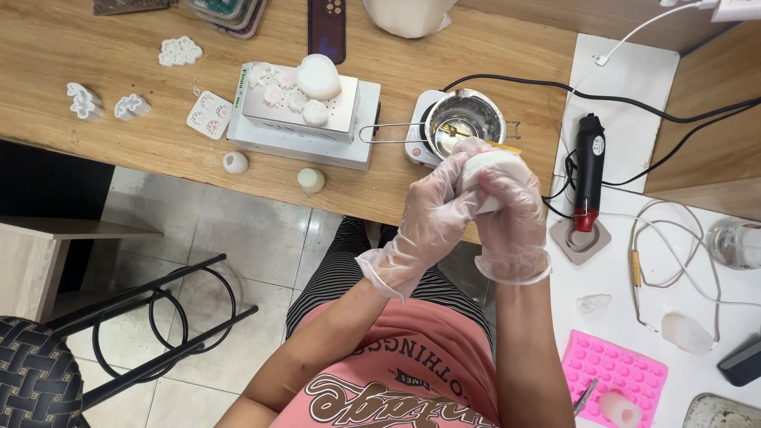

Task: Decorating a white wax piece with molten wax using a modeling tool and a stirrer.

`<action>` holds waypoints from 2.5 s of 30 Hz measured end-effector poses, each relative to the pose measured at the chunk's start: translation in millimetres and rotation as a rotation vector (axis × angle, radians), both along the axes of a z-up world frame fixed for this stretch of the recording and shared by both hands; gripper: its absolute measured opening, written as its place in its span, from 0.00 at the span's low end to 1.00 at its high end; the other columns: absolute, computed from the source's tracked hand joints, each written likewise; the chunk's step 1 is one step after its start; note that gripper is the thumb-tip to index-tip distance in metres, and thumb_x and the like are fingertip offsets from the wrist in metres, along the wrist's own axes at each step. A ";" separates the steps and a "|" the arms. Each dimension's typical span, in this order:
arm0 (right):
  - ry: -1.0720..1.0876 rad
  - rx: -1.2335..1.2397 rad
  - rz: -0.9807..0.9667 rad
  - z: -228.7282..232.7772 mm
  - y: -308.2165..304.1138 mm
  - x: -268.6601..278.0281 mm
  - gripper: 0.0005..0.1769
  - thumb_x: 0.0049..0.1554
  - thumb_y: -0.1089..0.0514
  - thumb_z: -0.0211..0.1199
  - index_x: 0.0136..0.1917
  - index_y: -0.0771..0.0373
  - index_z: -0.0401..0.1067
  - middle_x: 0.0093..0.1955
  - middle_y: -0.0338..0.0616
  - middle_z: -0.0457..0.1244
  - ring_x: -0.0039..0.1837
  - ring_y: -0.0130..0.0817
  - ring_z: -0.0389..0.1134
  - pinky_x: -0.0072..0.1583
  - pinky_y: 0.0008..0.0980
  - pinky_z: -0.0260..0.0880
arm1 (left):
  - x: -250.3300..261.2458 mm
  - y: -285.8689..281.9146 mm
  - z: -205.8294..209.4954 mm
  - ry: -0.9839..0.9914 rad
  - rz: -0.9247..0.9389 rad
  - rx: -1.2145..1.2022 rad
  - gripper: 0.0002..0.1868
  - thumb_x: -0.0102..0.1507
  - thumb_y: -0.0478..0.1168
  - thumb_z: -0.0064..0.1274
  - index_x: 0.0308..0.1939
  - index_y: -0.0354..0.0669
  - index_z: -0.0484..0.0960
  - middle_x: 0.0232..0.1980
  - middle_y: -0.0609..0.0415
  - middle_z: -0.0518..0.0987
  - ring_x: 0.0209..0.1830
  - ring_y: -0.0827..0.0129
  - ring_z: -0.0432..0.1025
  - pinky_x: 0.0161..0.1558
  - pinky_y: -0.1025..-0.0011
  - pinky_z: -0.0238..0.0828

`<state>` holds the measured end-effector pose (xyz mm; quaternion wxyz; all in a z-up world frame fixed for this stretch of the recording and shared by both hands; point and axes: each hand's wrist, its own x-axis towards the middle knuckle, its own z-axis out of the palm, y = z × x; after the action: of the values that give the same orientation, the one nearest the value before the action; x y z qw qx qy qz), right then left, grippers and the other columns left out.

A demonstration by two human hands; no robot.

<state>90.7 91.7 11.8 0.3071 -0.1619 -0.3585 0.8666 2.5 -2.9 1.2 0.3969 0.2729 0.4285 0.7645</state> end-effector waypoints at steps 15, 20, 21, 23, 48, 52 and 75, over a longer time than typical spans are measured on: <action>-0.030 0.102 0.011 19.6 -1.7 3.4 0.27 0.64 0.53 0.62 0.66 0.79 0.69 0.62 0.55 0.67 0.64 0.40 0.70 0.69 0.38 0.70 | -2.5 6.4 -17.6 -0.208 -0.068 0.031 0.23 0.69 0.34 0.57 0.67 0.30 0.75 0.57 0.53 0.80 0.55 0.75 0.74 0.59 0.75 0.73; -0.065 0.175 -0.039 10.8 -0.2 2.9 0.25 0.66 0.53 0.62 0.65 0.78 0.70 0.61 0.55 0.67 0.63 0.39 0.69 0.67 0.38 0.70 | -1.4 6.8 -21.9 -0.227 -0.059 0.056 0.21 0.68 0.33 0.57 0.66 0.31 0.76 0.56 0.53 0.80 0.55 0.75 0.74 0.58 0.75 0.74; -0.064 0.174 -0.040 11.6 -1.5 1.7 0.25 0.66 0.53 0.62 0.65 0.78 0.70 0.61 0.55 0.67 0.63 0.39 0.69 0.67 0.38 0.70 | -2.0 7.3 -22.7 -0.226 -0.059 0.055 0.21 0.68 0.33 0.57 0.66 0.31 0.76 0.56 0.53 0.80 0.55 0.75 0.74 0.58 0.75 0.74; -0.060 0.162 -0.027 13.2 -3.8 0.1 0.25 0.65 0.53 0.62 0.64 0.78 0.70 0.61 0.54 0.68 0.62 0.38 0.70 0.66 0.36 0.71 | -2.5 8.7 -24.6 -0.242 -0.028 0.023 0.22 0.67 0.32 0.57 0.65 0.32 0.76 0.55 0.53 0.81 0.53 0.75 0.74 0.56 0.75 0.73; -0.191 0.075 -0.057 -4.5 -13.2 0.6 0.16 0.63 0.60 0.65 0.59 0.73 0.72 0.51 0.45 0.69 0.53 0.29 0.70 0.59 0.31 0.71 | -5.6 8.0 -26.6 -0.459 0.033 0.023 0.22 0.67 0.31 0.55 0.65 0.33 0.76 0.55 0.52 0.81 0.52 0.73 0.76 0.53 0.73 0.76; -0.159 0.081 -0.067 -4.1 -14.0 -1.4 0.14 0.63 0.60 0.65 0.58 0.73 0.72 0.51 0.45 0.69 0.53 0.29 0.70 0.59 0.30 0.70 | -5.4 8.8 -33.8 -0.434 0.035 0.062 0.22 0.66 0.29 0.56 0.66 0.32 0.76 0.56 0.52 0.81 0.52 0.73 0.75 0.52 0.74 0.75; -0.134 0.163 -0.023 -6.5 3.6 1.8 0.21 0.61 0.58 0.67 0.62 0.74 0.72 0.56 0.48 0.69 0.56 0.32 0.72 0.59 0.29 0.73 | -2.6 9.3 -29.1 -0.274 0.025 -0.043 0.21 0.68 0.33 0.57 0.65 0.32 0.78 0.53 0.52 0.81 0.50 0.75 0.74 0.52 0.76 0.72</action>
<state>92.5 95.3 5.4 0.3046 -0.1980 -0.4457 0.8182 -0.1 6.4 -27.9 0.4478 0.1520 0.3899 0.7902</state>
